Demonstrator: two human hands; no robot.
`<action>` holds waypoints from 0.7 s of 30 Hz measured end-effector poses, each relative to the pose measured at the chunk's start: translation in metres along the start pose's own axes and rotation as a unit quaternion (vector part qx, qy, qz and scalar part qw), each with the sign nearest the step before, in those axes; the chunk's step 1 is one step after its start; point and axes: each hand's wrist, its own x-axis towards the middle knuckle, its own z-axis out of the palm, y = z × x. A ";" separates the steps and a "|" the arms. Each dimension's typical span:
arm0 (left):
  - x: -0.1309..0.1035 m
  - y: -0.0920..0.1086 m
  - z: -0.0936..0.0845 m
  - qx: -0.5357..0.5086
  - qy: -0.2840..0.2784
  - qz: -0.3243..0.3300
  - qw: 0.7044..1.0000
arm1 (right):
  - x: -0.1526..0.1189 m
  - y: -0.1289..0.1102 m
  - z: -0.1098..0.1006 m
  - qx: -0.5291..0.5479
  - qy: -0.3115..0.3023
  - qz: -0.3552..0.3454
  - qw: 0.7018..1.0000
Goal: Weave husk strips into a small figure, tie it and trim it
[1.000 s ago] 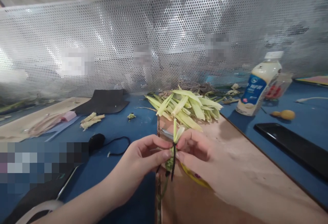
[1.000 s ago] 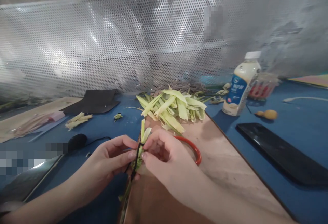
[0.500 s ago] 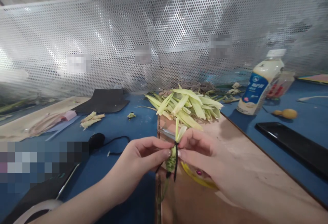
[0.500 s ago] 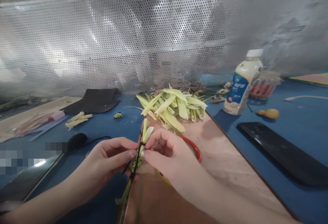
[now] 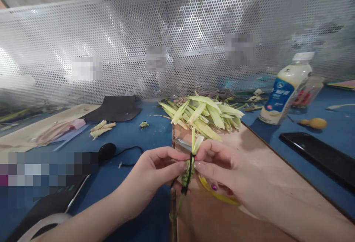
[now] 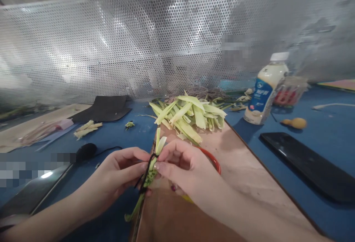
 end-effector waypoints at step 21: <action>0.002 -0.001 -0.002 -0.024 -0.029 0.000 0.999 | -0.001 0.007 -0.002 0.002 0.063 -0.047 0.997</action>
